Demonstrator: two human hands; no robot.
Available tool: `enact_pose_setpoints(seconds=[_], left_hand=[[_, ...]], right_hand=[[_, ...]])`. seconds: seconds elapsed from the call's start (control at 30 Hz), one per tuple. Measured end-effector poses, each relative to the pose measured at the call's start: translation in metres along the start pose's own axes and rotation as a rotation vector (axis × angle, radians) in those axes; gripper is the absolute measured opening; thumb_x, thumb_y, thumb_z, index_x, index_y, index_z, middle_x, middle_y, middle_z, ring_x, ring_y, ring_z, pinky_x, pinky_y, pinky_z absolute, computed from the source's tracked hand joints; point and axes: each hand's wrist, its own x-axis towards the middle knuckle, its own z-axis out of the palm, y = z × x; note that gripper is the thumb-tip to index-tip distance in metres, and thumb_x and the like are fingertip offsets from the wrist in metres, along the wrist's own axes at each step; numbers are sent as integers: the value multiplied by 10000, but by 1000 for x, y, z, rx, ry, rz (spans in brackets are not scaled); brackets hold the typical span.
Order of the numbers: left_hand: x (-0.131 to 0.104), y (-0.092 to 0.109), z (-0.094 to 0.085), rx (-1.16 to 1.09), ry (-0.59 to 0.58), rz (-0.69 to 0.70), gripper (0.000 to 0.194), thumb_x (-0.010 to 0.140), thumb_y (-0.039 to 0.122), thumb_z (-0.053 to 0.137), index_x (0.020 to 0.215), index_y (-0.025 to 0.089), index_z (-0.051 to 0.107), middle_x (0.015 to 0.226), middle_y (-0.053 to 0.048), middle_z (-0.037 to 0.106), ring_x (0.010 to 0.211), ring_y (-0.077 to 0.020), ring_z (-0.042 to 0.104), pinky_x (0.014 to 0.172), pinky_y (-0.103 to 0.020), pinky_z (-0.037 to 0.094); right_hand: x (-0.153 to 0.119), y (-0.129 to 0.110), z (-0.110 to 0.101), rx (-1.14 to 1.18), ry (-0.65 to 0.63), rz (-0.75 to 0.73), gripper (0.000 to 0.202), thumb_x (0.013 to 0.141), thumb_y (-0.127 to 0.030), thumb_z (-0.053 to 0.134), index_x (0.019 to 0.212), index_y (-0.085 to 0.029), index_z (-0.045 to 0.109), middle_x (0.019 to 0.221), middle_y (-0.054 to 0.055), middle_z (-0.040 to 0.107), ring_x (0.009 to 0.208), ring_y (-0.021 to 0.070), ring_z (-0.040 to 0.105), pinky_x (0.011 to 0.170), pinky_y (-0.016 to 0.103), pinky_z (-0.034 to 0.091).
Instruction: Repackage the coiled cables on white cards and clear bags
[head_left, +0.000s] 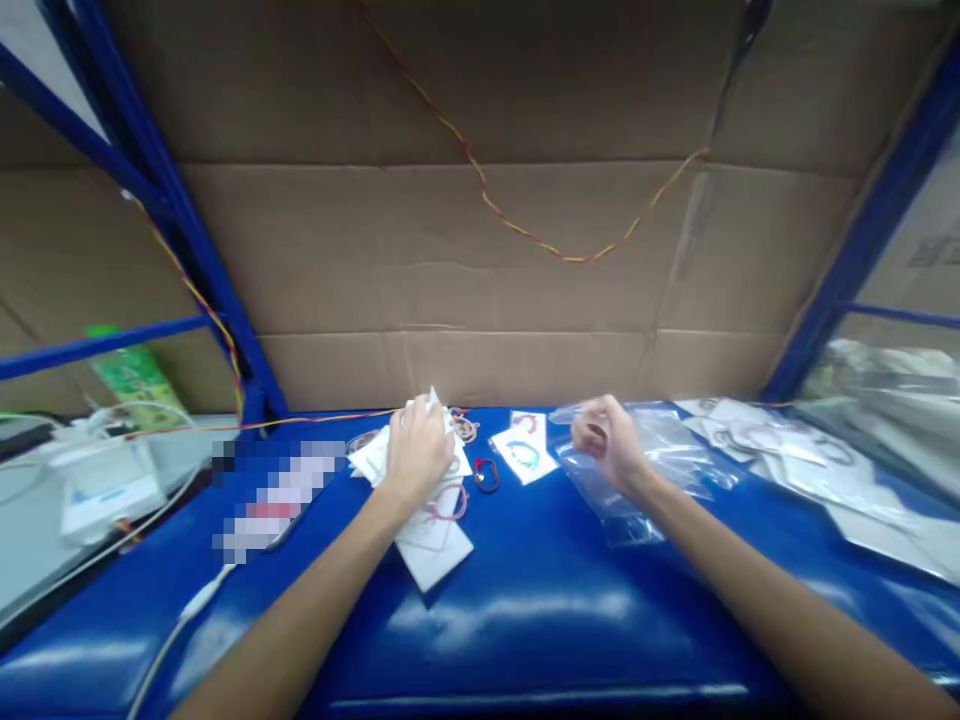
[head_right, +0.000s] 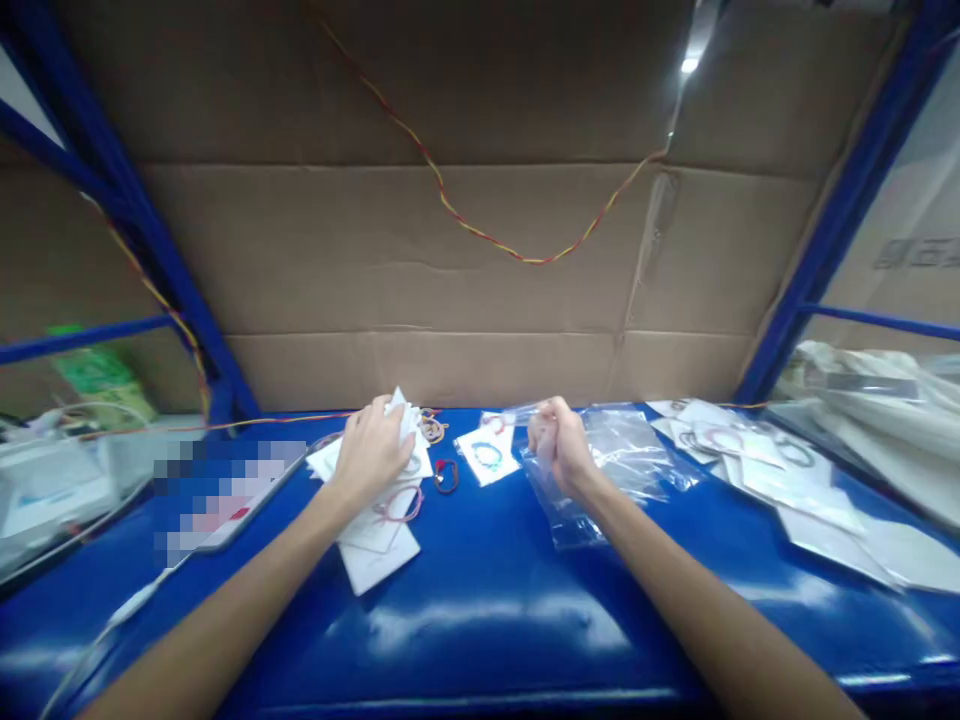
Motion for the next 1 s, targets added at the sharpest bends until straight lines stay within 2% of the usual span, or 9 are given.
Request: enact_pose_setpoints(seconds=[0.1,0.23,0.37,0.47,0.57,0.7,0.83,0.9,1.0], left_hand=[[3,2,-8,-53,43,-45,413,963,221,458,1345,106,565,1377,-217,564,1193,-355,585,976,-452,462],[4,2,-16,-98,83,-70,458,953,110,412,1387,161,547,1387,-136,566,1079,-281,651,875,-335,513],[3,3,-20,-164,175,-61,498,951,77,399,1394,219,576,1420,-102,563,1119,-262,642,886,-317,532],[1,9,-21,-322,304,29,465,976,100,382,1361,223,612,1425,-88,571,1156,-231,627,988,-325,511],[-6,23,-20,-599,372,83,380,1000,197,424,1303,203,653,1335,-98,619,1082,-203,653,987,-321,519],[-21,45,-21,-1006,247,88,425,1033,330,350,1173,166,716,1298,-112,642,1158,-250,632,1009,-374,517],[-27,56,-24,-1386,40,29,627,1065,464,178,1208,140,696,1279,-132,681,1144,-281,648,933,-399,559],[-25,56,-24,-1413,-3,49,578,1050,511,300,1149,150,741,1279,-123,688,1160,-285,641,987,-407,530],[-18,55,-18,-1326,-10,60,344,937,459,616,1004,182,810,1231,-100,711,1176,-284,634,1061,-399,469]], right_hand=[[-1,-2,2,44,-6,45,380,717,-403,594,548,-262,284,443,-81,266,433,101,233,434,246,277],[-1,0,3,58,-8,92,402,718,-420,630,529,-259,314,448,-62,358,427,107,316,438,257,333],[-3,4,6,48,42,81,280,688,-390,725,604,-221,518,555,-36,542,495,124,479,488,253,419],[-8,3,12,60,-72,82,261,694,-405,790,703,-189,643,673,5,647,622,169,595,566,280,490],[-13,3,18,57,-201,76,268,739,-415,817,816,-169,745,902,81,739,870,218,657,689,298,523],[-16,7,20,-30,-241,90,298,759,-445,828,888,-178,798,1105,112,743,1035,234,634,789,311,510],[-15,15,18,-119,-269,92,331,773,-484,812,873,-169,813,908,76,756,827,184,631,707,286,482],[-13,17,16,-198,-244,46,362,777,-510,794,845,-155,814,815,59,740,718,158,596,663,281,469],[-11,14,13,-339,-168,-29,402,766,-539,777,807,-141,814,733,48,717,642,147,558,616,277,450]])
